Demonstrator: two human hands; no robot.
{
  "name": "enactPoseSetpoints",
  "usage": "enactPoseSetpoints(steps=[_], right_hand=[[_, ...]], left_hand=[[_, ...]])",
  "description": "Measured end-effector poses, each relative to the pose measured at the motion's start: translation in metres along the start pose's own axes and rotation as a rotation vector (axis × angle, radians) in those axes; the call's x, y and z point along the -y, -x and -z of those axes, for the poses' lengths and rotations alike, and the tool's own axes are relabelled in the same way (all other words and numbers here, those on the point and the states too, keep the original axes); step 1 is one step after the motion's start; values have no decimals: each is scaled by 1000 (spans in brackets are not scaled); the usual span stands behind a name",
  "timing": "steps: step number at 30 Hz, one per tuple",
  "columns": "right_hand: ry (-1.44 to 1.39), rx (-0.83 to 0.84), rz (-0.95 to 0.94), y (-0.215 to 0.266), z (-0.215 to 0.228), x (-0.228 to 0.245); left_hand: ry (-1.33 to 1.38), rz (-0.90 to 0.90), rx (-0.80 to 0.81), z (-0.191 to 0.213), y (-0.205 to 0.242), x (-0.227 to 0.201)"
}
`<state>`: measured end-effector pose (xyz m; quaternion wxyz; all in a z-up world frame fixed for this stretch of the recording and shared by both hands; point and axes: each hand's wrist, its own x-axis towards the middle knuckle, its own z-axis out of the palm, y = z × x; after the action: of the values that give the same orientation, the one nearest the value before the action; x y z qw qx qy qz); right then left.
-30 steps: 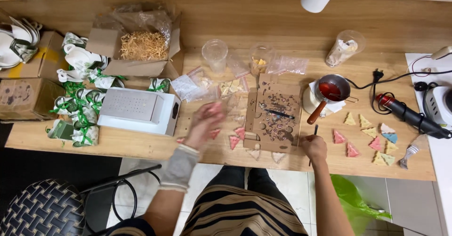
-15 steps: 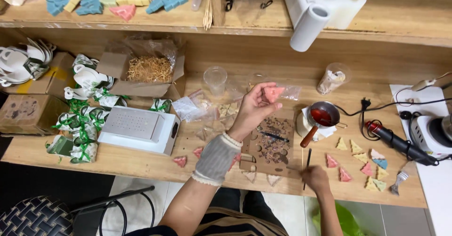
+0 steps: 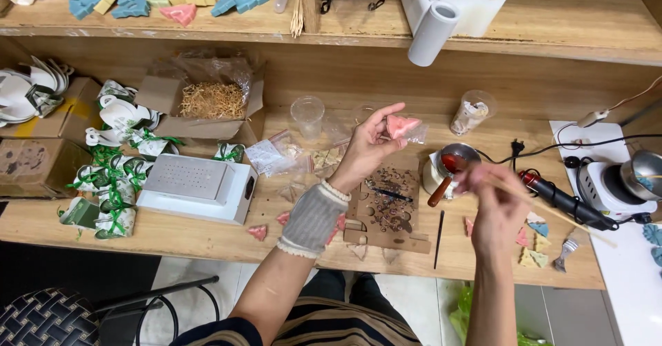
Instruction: Assemble and trim small decorative wax candle components using wicks and a utility knife.
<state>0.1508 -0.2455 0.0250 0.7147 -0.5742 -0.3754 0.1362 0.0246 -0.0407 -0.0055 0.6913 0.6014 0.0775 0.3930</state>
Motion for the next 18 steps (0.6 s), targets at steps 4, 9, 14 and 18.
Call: enactPoseSetpoints(steps=[4, 9, 14, 18], right_hand=[[14, -17, 104, -50, -38, 3], [142, 169, -48, -79, -72, -20], [-67, 230, -311, -95, -78, -38], [-76, 279, -353, -103, -81, -37]], left_hand=[[42, 3, 15, 7, -4, -5], [-22, 174, 4, 15, -8, -2], [70, 54, 71, 20, -11, 12], [-32, 46, 63, 18, -14, 4]])
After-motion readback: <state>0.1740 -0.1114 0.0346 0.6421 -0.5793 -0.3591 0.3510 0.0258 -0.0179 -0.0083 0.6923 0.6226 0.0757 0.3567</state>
